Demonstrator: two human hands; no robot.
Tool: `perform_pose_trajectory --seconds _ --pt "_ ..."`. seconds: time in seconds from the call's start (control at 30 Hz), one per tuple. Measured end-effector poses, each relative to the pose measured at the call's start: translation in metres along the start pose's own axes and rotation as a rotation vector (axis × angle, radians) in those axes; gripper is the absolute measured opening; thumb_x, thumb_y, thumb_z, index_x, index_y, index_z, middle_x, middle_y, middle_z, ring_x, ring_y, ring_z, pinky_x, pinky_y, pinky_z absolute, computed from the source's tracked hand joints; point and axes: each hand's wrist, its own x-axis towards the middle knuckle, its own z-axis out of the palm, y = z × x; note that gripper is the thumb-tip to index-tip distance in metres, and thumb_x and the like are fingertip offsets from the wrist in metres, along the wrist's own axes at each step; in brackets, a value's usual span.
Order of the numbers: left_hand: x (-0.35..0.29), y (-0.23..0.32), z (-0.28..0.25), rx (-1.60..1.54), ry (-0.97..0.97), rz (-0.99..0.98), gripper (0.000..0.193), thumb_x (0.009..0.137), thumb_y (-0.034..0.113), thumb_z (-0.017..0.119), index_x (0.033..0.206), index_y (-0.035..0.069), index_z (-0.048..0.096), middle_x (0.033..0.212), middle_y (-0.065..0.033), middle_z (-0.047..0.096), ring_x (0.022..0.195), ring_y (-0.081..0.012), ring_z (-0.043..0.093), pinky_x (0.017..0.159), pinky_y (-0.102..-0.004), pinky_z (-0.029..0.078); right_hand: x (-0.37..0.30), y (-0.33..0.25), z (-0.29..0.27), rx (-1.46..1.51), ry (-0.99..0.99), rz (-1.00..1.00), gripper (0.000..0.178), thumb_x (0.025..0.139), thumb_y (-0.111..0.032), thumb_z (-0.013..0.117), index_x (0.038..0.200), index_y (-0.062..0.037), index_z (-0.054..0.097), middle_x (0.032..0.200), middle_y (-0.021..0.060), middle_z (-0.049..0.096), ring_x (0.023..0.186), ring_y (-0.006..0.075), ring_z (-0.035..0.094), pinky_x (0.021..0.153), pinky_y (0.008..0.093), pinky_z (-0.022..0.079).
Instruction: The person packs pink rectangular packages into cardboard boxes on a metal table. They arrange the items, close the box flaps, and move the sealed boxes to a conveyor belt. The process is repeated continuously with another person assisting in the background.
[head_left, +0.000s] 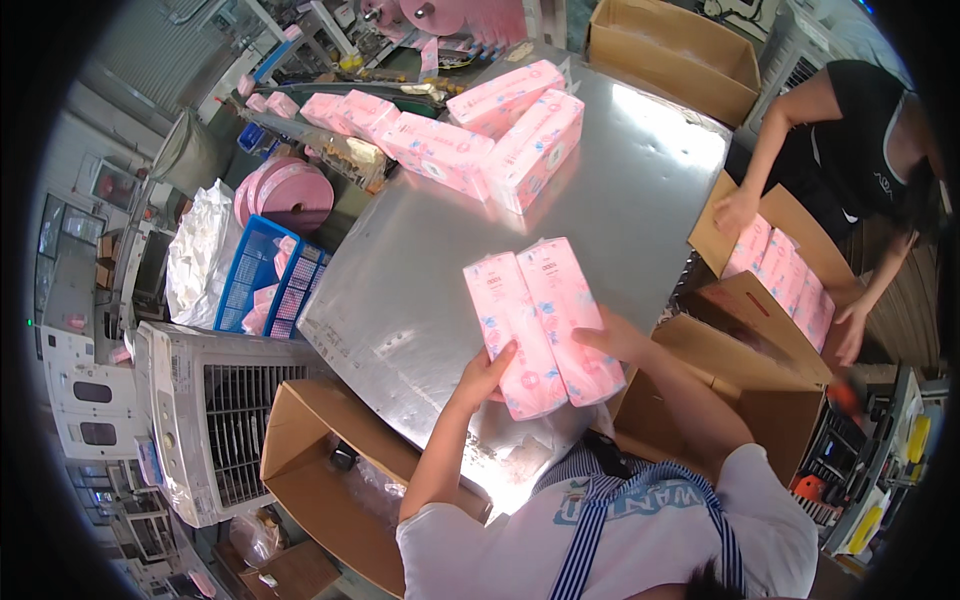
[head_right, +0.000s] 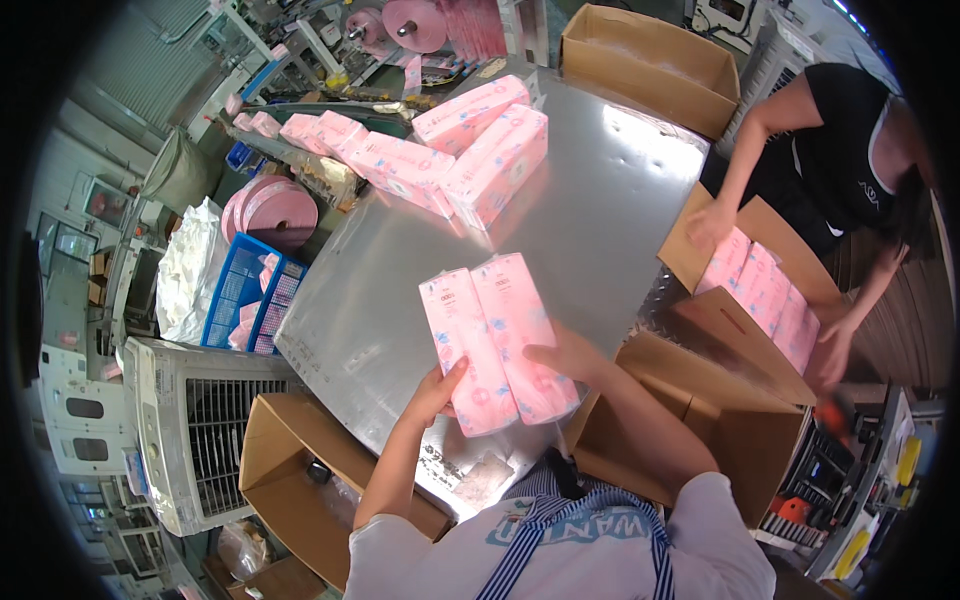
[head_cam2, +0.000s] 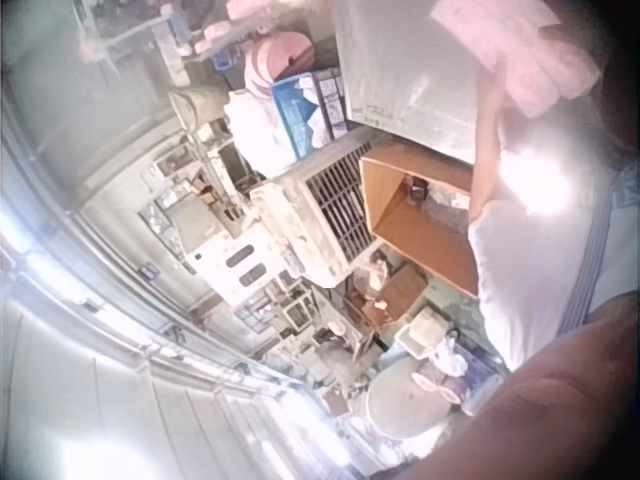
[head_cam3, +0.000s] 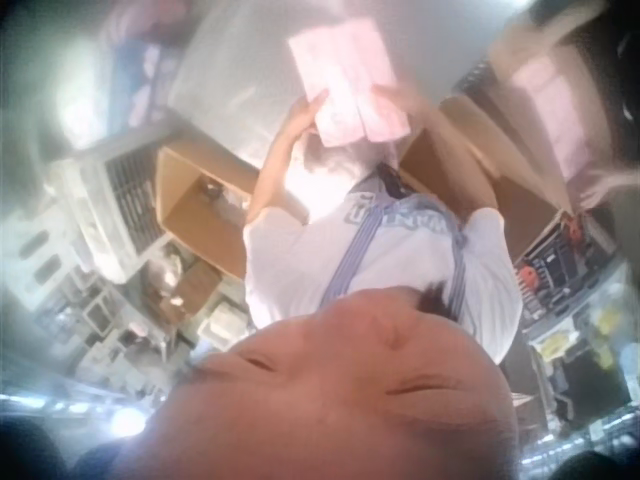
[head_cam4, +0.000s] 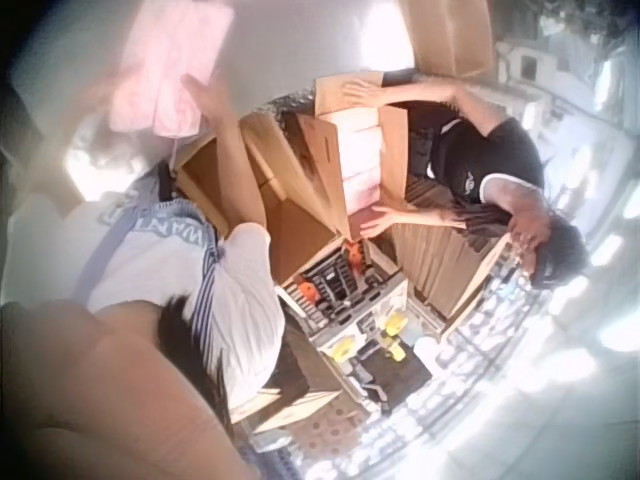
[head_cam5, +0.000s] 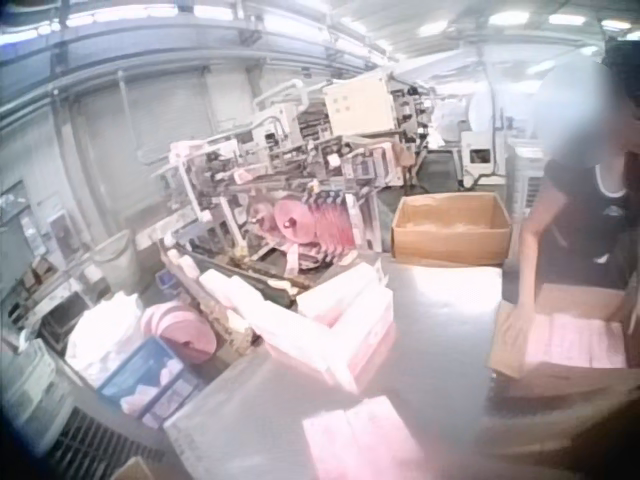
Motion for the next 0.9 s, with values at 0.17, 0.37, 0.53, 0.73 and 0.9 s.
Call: perform_pose_trajectory --seconds 0.17,0.37,0.53,0.73,0.9 --pt "-0.036 0.038 0.051 0.16 -0.462 -0.106 0.085 0.084 0.067 0.051 0.135 0.0 0.041 0.11 -0.0187 0.063 0.083 -0.0243 0.069 0.06 -0.0345 0.059 -0.136 -0.045 -0.099 0.134 -0.158 0.264 0.065 0.087 -0.043 0.063 0.136 -0.0064 0.043 0.117 0.0135 0.06 0.102 0.0209 0.061 0.081 0.0328 0.053" --pt "-0.007 0.054 0.206 0.231 -0.866 -0.135 0.083 0.084 0.063 0.054 0.14 0.005 0.036 0.111 -0.0218 0.062 0.08 -0.0293 0.069 0.06 -0.0347 0.058 -0.282 0.085 -0.155 0.53 -0.051 0.7 0.047 0.093 -0.039 0.056 0.125 -0.004 0.055 0.094 0.0023 0.064 0.078 0.0107 0.06 0.062 0.0256 0.051" --pt "0.085 -0.067 0.282 0.976 -0.569 0.598 0.087 0.079 0.042 0.066 0.142 -0.005 0.027 0.106 -0.0297 0.062 0.082 -0.0403 0.066 0.071 -0.0421 0.056 -0.279 0.208 -0.085 0.593 0.252 0.596 0.048 0.092 -0.031 0.061 0.133 -0.0082 0.048 0.108 0.0027 0.061 0.091 0.0106 0.056 0.072 0.0267 0.05" --pt "0.126 -0.166 0.314 1.547 -0.436 0.246 0.08 0.083 0.021 0.06 0.144 -0.009 0.018 0.141 -0.0292 0.034 0.115 -0.0472 0.05 0.088 -0.0491 0.049 -0.235 0.335 0.02 0.294 0.485 0.459 0.066 0.09 -0.033 0.062 0.144 -0.0116 0.029 0.119 0.0105 0.06 0.104 0.022 0.057 0.083 0.0379 0.049" --pt "0.124 -0.22 0.308 2.041 -0.286 0.109 0.073 0.088 0.024 0.054 0.15 0.009 0.018 0.156 -0.0205 0.006 0.132 -0.0495 0.033 0.093 -0.0508 0.045 -0.219 0.341 0.088 0.148 0.629 0.609 0.079 0.09 -0.036 0.059 0.148 -0.0101 0.013 0.119 0.0207 0.059 0.103 0.0336 0.061 0.086 0.0413 0.048"
